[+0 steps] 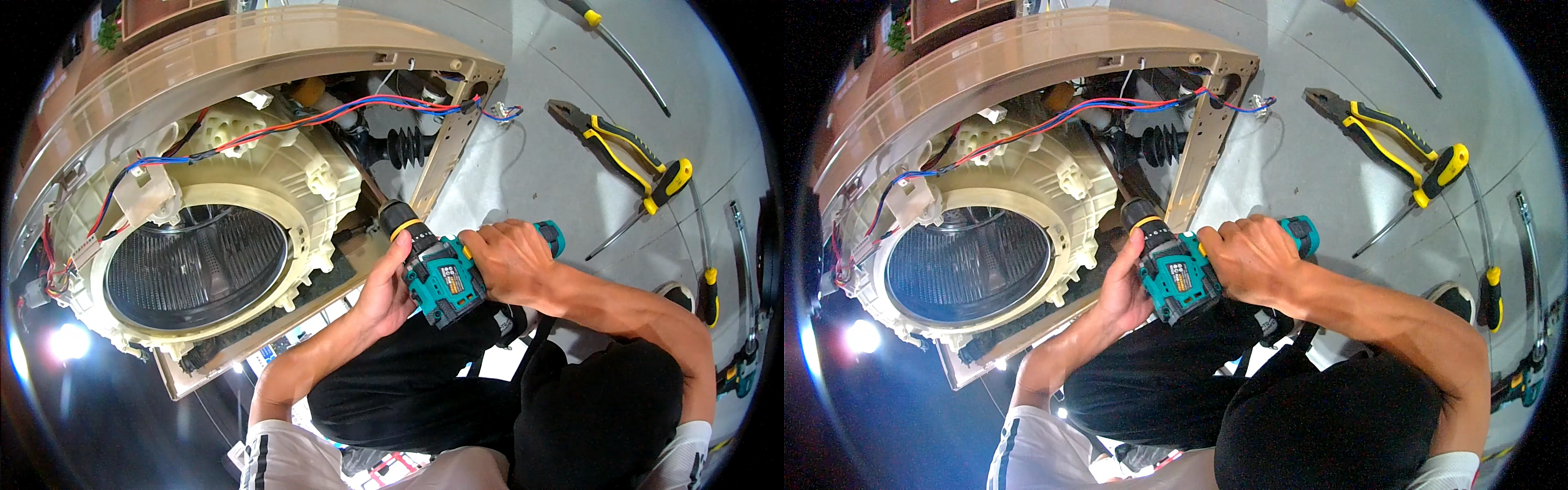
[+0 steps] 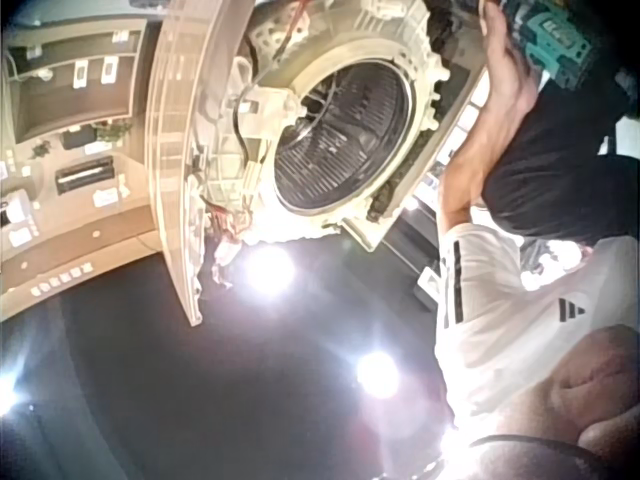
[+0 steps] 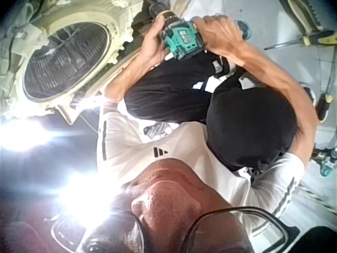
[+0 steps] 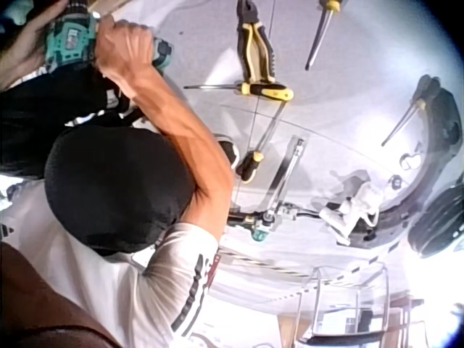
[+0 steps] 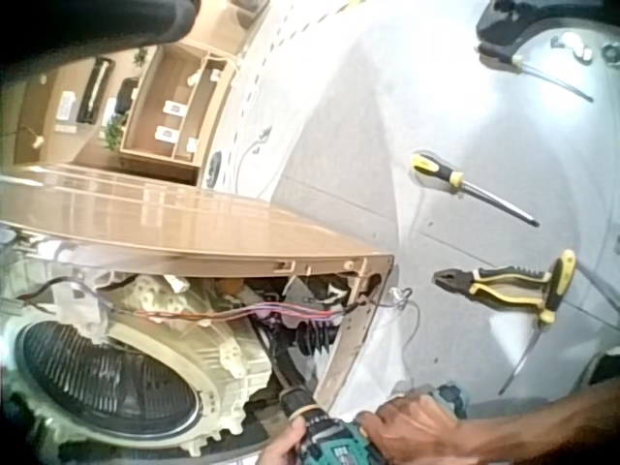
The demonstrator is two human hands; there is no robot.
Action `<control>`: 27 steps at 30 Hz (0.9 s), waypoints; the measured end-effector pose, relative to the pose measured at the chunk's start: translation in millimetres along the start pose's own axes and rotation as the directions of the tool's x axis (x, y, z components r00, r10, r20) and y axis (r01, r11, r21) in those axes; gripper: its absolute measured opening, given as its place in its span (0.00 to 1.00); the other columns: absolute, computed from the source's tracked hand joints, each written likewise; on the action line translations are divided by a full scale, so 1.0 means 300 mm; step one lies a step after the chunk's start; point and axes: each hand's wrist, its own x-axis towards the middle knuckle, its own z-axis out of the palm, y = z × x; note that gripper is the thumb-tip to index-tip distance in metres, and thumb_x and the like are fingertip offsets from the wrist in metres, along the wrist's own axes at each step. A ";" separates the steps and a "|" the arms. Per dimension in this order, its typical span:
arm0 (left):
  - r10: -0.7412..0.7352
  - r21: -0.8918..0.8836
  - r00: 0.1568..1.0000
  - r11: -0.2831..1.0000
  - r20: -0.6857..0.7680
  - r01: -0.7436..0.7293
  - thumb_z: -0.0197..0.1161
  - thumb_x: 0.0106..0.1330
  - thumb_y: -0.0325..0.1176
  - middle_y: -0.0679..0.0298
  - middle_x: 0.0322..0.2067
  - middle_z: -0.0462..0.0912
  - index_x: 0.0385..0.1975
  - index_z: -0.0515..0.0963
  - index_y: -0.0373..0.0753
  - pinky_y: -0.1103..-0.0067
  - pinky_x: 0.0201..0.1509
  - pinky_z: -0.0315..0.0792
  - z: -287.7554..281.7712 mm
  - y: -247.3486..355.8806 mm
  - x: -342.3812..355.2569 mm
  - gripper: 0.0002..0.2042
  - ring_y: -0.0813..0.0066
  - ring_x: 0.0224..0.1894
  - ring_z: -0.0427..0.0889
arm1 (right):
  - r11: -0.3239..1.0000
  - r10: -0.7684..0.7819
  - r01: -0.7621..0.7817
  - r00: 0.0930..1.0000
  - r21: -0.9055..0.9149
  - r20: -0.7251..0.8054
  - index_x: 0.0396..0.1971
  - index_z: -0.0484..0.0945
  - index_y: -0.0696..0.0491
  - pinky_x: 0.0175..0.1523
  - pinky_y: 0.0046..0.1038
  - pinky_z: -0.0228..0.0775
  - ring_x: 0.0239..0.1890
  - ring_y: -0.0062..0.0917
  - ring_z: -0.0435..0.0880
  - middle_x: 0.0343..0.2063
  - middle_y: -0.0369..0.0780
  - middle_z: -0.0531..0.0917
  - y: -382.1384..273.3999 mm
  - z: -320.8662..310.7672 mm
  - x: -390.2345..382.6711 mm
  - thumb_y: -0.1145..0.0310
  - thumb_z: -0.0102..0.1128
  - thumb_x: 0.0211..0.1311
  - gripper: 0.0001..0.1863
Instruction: The person uses a power drill and their hands to disassemble the outer tub of a washing machine, removing screws and disconnecting electrical connectors.
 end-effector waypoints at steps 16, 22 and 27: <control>0.002 -0.051 1.000 0.999 -0.029 -0.003 0.48 0.63 0.55 0.58 0.44 0.74 0.48 0.66 0.38 0.65 0.56 0.66 0.015 -0.002 -0.010 0.25 0.65 0.48 0.73 | 1.000 -0.006 0.006 1.000 0.015 -0.020 0.30 0.70 0.57 0.34 0.37 0.70 0.27 0.41 0.79 0.23 0.46 0.78 -0.002 -0.007 -0.011 0.73 0.60 0.35 0.16; 0.014 -0.055 0.999 0.998 -0.036 -0.016 0.48 0.63 0.55 0.58 0.44 0.74 0.47 0.67 0.38 0.66 0.55 0.66 0.025 -0.005 -0.019 0.25 0.65 0.48 0.74 | 1.000 -0.011 0.011 1.000 0.019 -0.018 0.30 0.70 0.58 0.34 0.37 0.70 0.27 0.41 0.79 0.23 0.46 0.78 -0.004 -0.008 -0.015 0.73 0.60 0.34 0.17; 0.013 -0.057 1.000 0.998 -0.015 -0.013 0.48 0.63 0.56 0.58 0.44 0.74 0.47 0.67 0.38 0.66 0.55 0.67 0.019 -0.009 -0.012 0.26 0.65 0.47 0.74 | 0.999 -0.019 0.020 0.999 0.031 -0.028 0.31 0.70 0.57 0.34 0.37 0.70 0.27 0.41 0.79 0.23 0.46 0.78 -0.003 -0.014 -0.019 0.73 0.62 0.32 0.19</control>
